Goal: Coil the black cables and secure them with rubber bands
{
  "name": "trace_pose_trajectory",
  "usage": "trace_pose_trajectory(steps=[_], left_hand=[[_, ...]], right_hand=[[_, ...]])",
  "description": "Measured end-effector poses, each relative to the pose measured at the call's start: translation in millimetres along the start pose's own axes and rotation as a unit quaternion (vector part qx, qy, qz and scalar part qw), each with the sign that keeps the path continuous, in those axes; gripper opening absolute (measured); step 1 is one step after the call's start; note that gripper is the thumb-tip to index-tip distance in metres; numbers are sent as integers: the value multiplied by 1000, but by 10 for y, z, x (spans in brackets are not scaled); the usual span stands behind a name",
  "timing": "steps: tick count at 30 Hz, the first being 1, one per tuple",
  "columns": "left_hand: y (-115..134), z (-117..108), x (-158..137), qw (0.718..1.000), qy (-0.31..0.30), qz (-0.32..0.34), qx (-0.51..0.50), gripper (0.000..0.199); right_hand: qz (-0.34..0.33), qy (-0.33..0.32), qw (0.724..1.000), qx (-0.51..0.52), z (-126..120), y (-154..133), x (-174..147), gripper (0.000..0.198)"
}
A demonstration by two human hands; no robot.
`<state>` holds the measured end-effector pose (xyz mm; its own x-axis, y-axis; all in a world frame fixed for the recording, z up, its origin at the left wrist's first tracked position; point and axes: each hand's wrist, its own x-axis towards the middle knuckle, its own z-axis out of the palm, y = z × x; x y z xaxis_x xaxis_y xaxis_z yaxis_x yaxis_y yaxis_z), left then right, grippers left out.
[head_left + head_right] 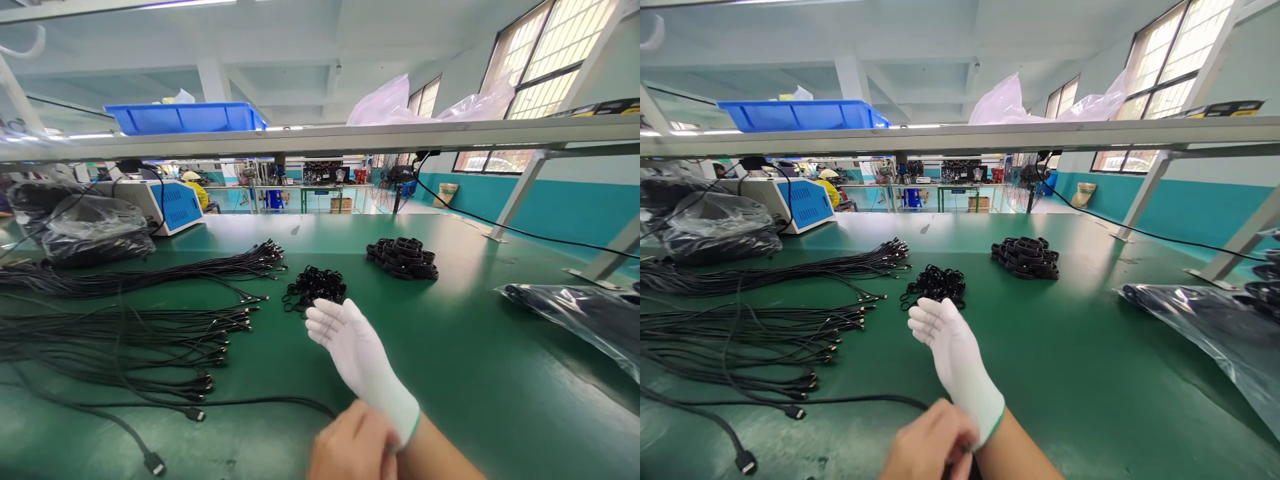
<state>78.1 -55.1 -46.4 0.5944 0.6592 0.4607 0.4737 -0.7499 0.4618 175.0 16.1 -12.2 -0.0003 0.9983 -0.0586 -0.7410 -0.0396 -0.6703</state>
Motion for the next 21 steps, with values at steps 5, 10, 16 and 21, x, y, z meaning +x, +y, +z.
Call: trace_pose_trajectory(steps=[5,10,16,21], left_hand=[[-276,-515,74,971,-123,-184,91,27],[-530,-748,41,958,-177,-192,118,24],[-505,-1174,186,976,-93,-158,116,24],[-440,-1282,278,979,-127,-146,60,20]], right_hand=[[56,-8,998,-8,-19,-99,8,55],[64,-49,984,-161,19,-12,-96,45],[256,-265,917,-155,18,197,-234,37],[434,-356,827,-9,-41,444,-210,39]])
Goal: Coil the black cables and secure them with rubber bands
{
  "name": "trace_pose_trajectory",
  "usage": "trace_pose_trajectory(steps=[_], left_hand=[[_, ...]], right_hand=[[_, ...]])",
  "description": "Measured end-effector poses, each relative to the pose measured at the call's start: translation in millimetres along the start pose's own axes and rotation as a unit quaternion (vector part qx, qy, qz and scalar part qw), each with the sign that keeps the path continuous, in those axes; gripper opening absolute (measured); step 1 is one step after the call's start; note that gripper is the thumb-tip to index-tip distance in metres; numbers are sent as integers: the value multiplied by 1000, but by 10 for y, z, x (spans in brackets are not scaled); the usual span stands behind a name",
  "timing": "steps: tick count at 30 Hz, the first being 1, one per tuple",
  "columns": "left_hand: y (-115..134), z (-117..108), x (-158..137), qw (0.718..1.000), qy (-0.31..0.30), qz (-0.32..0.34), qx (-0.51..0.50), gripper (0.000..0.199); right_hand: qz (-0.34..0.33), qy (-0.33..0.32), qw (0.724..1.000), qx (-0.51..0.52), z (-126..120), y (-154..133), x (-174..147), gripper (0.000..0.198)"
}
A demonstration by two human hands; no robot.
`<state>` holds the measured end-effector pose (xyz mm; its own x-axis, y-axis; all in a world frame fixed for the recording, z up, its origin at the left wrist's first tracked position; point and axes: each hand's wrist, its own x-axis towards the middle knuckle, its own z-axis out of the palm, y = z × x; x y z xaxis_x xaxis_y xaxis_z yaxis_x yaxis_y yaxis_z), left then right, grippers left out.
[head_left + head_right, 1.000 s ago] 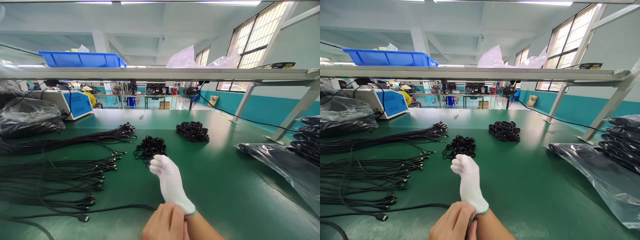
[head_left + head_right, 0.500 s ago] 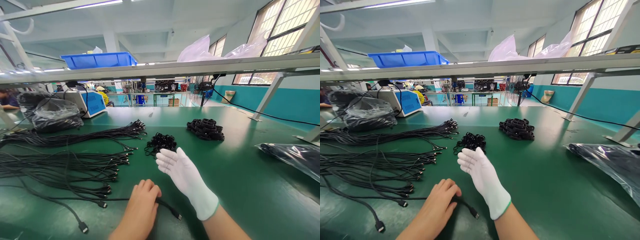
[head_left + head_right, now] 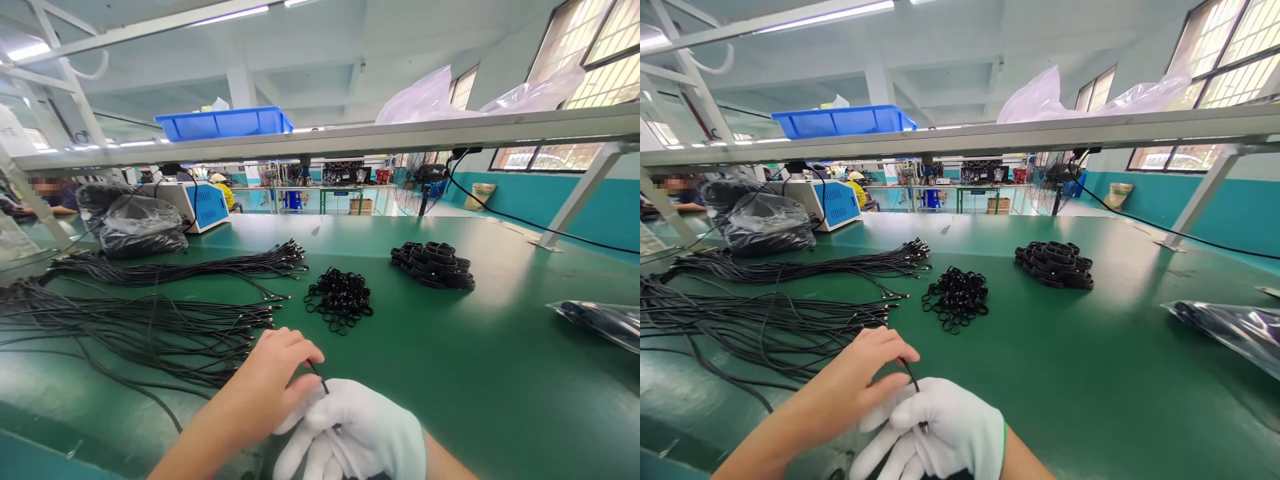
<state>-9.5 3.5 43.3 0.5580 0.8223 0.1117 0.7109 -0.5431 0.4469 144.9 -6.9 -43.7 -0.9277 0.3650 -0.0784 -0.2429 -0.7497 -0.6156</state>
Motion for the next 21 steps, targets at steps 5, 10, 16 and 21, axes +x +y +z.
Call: trace_pose_trajectory(steps=[5,10,16,21], left_hand=[[-30,65,66,996,-37,-31,-81,18],[-70,66,143,995,-44,-29,-90,19],[-42,-47,181,995,-66,3,-68,20],[-64,-67,165,995,-79,2,-60,21]], right_hand=[[3,-16,999,49,12,51,28,43],[0,-15,999,46,64,19,-23,39],[-5,-13,999,37,24,57,-12,58],[-31,-14,999,27,78,54,17,77]])
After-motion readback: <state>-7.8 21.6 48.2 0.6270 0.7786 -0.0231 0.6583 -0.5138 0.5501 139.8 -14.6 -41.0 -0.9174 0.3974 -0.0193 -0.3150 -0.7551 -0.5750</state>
